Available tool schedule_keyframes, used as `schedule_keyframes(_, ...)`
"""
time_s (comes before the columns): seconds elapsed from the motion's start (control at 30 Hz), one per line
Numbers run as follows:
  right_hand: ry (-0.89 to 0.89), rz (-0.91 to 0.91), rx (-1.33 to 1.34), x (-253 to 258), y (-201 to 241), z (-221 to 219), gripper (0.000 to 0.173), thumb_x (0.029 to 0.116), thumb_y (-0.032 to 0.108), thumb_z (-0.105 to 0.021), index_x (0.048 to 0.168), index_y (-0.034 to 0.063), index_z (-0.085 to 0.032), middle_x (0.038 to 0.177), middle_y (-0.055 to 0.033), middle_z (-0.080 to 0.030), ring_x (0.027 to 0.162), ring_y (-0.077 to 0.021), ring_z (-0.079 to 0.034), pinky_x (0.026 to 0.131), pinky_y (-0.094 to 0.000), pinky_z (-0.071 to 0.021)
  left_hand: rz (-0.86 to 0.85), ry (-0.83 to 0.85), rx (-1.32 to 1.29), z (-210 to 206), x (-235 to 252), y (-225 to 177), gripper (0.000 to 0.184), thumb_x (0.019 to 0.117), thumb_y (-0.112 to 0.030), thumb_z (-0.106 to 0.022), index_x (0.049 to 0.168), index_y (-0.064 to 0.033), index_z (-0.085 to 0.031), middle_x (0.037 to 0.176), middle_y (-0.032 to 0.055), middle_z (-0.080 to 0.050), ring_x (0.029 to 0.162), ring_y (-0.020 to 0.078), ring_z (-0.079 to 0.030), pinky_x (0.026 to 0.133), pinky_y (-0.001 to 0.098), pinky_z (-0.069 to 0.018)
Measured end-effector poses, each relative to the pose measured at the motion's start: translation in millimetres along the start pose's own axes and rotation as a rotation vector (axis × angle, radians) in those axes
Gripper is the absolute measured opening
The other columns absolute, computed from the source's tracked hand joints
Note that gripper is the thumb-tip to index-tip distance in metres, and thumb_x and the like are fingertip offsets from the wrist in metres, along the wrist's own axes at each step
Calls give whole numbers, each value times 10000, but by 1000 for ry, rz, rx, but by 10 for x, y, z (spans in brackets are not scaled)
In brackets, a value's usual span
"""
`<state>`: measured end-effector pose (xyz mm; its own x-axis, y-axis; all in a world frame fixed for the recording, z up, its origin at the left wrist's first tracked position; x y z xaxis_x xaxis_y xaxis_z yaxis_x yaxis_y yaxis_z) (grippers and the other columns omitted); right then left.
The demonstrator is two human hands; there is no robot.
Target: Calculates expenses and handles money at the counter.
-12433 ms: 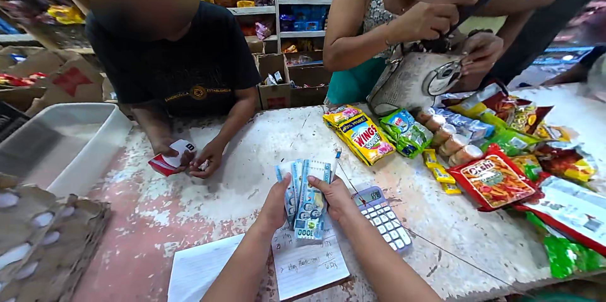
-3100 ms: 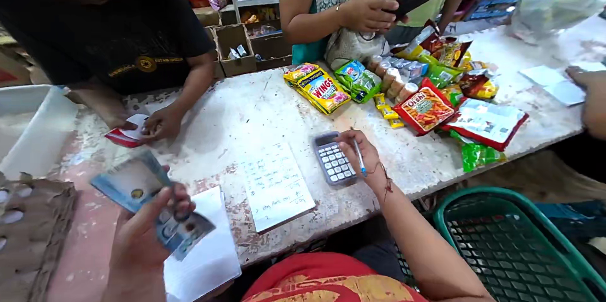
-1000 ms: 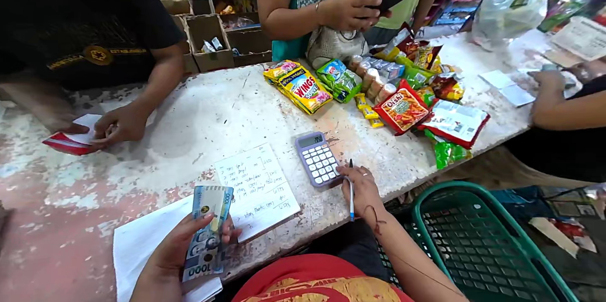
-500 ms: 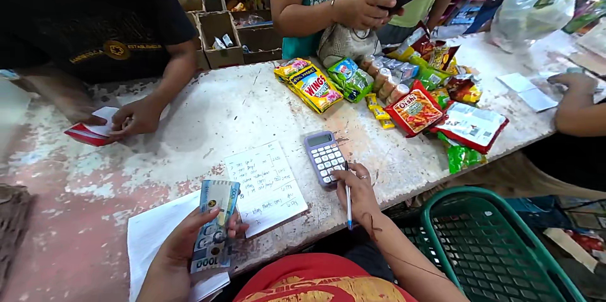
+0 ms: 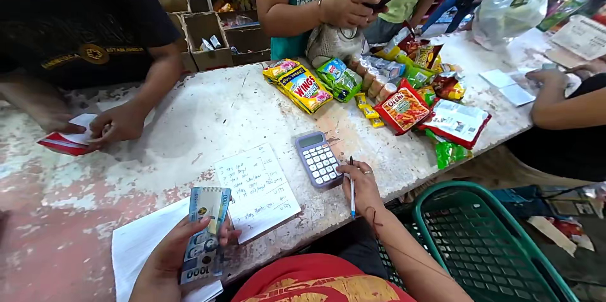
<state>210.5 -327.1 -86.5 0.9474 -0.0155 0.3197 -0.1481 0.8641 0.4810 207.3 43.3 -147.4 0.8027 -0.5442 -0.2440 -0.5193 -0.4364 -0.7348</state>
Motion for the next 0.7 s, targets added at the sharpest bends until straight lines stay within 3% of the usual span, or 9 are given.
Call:
schedule_keyframes(0.1,-31,103,33,-14,204,-63,315,889,94,-543,1126,86,-750,1127,-77,-755,1229,-375,-620,1124,-626,-364,9,21,1,25,17,17,642,782,-450,-839,1295,-132,-620,808,55,-707,738,211,-730,816,462,-633)
schedule_keyframes(0.17,40,127,28,16,318,-173,309,894,93,-561,1141,85,-746,1130,-81,-750,1235,-379,-618,1127,-657,-348,12,36,1,29,29,21,656,788,-448,-836,1320,-140,-608,817,51,-704,748,210,-728,836,478,-628)
schedule_keyframes(0.27,56,94,15,209,328,-189,271,924,116,-557,1097,45,-754,1107,-115,-750,1238,-404,-612,1133,-669,-325,8,16,-1,49,29,16,667,785,-454,-836,1328,-143,-605,815,50,-703,744,206,-730,836,483,-630)
schedule_keyframes(0.4,162,-4,6,473,226,-280,267,949,81,-558,1160,29,-713,1159,-119,-727,1302,-375,-556,1176,-611,-287,16,2,-16,59,19,34,653,773,-443,-847,1298,-129,-620,810,58,-704,752,221,-729,865,505,-618)
schedule_keyframes(0.57,-17,85,46,263,305,-76,260,900,112,-543,1051,76,-751,1074,-73,-752,1185,-329,-624,1097,-557,-397,0,-7,-5,32,5,5,628,774,-451,-844,1279,-141,-634,809,54,-709,743,212,-729,832,469,-628)
schedule_keyframes(0.7,55,109,-10,86,385,-158,256,898,73,-551,1066,75,-744,1069,-70,-759,1207,-360,-634,1123,-654,-342,2,-15,-6,35,11,17,634,781,-444,-843,1280,-118,-625,808,69,-705,742,233,-729,860,508,-619)
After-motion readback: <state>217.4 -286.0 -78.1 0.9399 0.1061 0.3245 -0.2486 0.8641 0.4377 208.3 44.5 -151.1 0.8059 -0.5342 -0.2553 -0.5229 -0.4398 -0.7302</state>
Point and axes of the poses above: each hand's wrist, its own x-axis towards the middle knuckle, its own z-axis out of the back of the hand, y = z × x, the point moved 9 cm from there along x, towards the middle knuckle
